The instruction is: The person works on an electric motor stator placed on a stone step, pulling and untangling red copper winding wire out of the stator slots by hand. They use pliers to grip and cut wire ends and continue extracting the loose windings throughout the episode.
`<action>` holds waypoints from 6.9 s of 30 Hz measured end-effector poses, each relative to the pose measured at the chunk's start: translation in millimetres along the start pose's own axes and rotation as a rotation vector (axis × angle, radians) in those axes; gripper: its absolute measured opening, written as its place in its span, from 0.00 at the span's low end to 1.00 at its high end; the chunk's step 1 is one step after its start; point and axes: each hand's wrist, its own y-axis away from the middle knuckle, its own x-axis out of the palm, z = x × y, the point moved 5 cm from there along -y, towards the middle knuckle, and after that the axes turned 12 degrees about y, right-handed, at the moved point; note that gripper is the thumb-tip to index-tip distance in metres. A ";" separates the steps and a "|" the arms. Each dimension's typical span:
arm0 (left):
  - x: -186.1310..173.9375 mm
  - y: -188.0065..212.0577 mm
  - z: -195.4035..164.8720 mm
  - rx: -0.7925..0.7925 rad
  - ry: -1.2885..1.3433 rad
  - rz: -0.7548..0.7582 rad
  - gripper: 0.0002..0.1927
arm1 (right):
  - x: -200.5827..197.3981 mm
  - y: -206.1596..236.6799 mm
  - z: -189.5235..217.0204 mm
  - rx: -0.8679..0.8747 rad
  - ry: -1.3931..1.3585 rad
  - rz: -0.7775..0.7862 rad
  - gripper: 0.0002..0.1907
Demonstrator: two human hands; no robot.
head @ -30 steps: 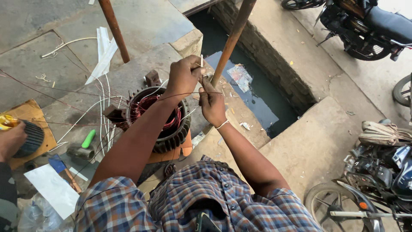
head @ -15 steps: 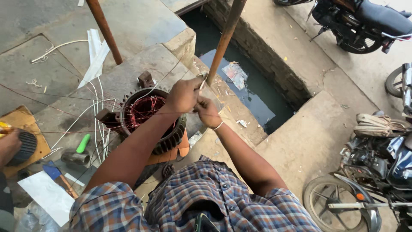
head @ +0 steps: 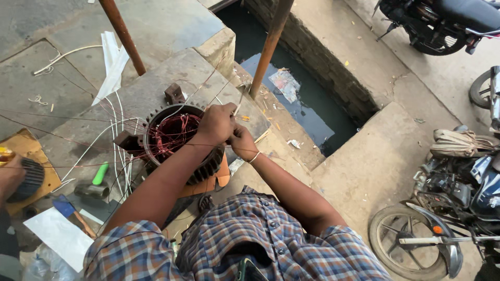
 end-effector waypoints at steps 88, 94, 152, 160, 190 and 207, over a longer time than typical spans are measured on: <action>10.5 37.9 84.5 -0.406 0.564 -0.760 0.09 | 23.3 -171.8 77.8 -0.529 1.311 0.466 0.08; 22.5 33.9 114.7 -0.575 0.694 -0.965 0.07 | 14.4 -151.2 64.0 -0.326 0.907 0.585 0.10; 61.4 23.7 172.3 -0.702 1.497 -0.931 0.04 | 17.6 -173.2 39.1 0.333 0.969 0.454 0.16; 67.2 30.2 187.2 -0.715 1.397 -0.821 0.04 | 22.8 -184.9 58.8 -0.146 1.633 0.596 0.11; 62.5 45.8 189.7 -0.856 1.525 -0.824 0.02 | 12.1 -188.0 45.9 -1.044 0.995 0.867 0.03; 65.5 41.2 173.9 -0.751 1.350 -0.954 0.04 | 5.7 -202.5 12.1 0.051 1.188 0.684 0.18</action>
